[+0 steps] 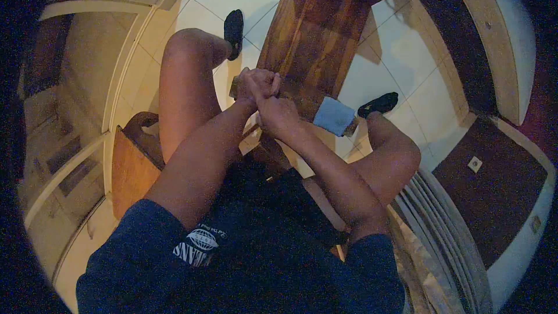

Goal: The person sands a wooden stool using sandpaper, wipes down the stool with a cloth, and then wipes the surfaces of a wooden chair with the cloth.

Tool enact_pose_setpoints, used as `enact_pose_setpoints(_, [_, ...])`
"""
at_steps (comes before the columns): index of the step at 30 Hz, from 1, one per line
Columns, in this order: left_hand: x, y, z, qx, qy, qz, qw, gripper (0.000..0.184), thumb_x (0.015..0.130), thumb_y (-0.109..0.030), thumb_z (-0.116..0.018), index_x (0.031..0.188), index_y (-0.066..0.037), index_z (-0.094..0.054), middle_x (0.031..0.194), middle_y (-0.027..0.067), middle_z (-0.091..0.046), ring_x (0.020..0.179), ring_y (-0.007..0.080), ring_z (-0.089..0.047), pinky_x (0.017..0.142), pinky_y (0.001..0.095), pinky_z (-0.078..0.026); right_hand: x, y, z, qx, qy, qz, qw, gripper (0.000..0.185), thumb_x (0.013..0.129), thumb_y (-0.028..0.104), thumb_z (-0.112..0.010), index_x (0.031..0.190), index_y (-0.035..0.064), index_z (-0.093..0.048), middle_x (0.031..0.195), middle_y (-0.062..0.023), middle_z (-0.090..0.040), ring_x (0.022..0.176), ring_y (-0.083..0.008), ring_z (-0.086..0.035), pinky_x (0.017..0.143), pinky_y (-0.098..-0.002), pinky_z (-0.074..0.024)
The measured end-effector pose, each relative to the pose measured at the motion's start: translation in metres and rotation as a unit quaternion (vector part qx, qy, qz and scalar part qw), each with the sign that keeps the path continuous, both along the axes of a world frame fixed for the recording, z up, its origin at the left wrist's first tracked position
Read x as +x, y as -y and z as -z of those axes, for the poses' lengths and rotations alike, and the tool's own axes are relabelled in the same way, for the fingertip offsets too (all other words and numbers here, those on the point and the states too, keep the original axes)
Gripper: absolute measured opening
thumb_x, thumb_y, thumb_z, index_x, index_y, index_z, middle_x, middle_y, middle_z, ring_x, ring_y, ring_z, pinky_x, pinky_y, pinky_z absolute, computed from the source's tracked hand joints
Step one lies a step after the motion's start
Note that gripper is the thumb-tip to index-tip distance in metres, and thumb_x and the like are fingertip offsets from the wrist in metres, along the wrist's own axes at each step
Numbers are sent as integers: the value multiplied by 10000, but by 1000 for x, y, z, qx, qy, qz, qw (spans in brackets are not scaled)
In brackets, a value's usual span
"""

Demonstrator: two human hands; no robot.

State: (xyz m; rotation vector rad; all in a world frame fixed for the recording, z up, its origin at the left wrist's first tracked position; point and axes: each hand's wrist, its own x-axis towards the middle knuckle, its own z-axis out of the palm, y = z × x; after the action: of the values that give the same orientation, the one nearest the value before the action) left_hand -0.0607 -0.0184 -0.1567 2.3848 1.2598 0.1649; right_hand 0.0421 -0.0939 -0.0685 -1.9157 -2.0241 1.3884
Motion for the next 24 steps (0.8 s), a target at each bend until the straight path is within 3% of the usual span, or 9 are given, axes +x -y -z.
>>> enact_pose_setpoints(3, [2, -1, -2, -15, -67, 12, 998, 317, 899, -336, -606, 701, -123, -733, 716, 95, -713, 680, 290, -686, 708, 462, -469, -1, -1, -2, -14, -12, -19, 1000, 979, 848, 156, -647, 1615, 181, -39, 881, -239, -698, 770, -443, -680, 672, -558, -532])
enact_pose_setpoints(7, [0, 1, 3, 26, -7, 3, 1000, 328, 898, -339, -601, 681, -129, -729, 692, 84, -709, 644, 285, -682, 680, 459, -469, -3, 0, 5, 28, -6, -18, 999, 968, 841, 134, -648, 1619, 213, -78, 897, -224, -700, 777, -422, -686, 670, -545, -539])
enact_pose_setpoints(12, [0, 1, 7, 41, -2, 7, 999, 339, 896, -347, -595, 662, -138, -723, 664, 78, -698, 621, 282, -678, 657, 457, -466, -6, -3, 0, 0, 4, -43, 999, 937, 837, 95, -641, 1616, 251, -144, 888, -223, -696, 785, -411, -688, 683, -532, -544])
enact_pose_setpoints(16, [2, 2, 2, 41, 32, -13, 999, 336, 892, -355, -596, 656, -148, -719, 664, 79, -698, 633, 277, -684, 669, 455, -469, -7, 2, 8, 34, 0, -64, 997, 890, 839, 83, -626, 1604, 275, -212, 890, -226, -693, 778, -405, -688, 679, -513, -547])
enact_pose_setpoints(24, [0, 1, 8, 31, -43, 8, 999, 340, 894, -365, -591, 671, -145, -723, 697, 82, -707, 659, 276, -688, 682, 456, -462, -4, 5, 13, 138, 58, -50, 987, 835, 860, 81, -583, 1594, 298, -248, 872, -210, -697, 746, -373, -698, 633, -476, -548])
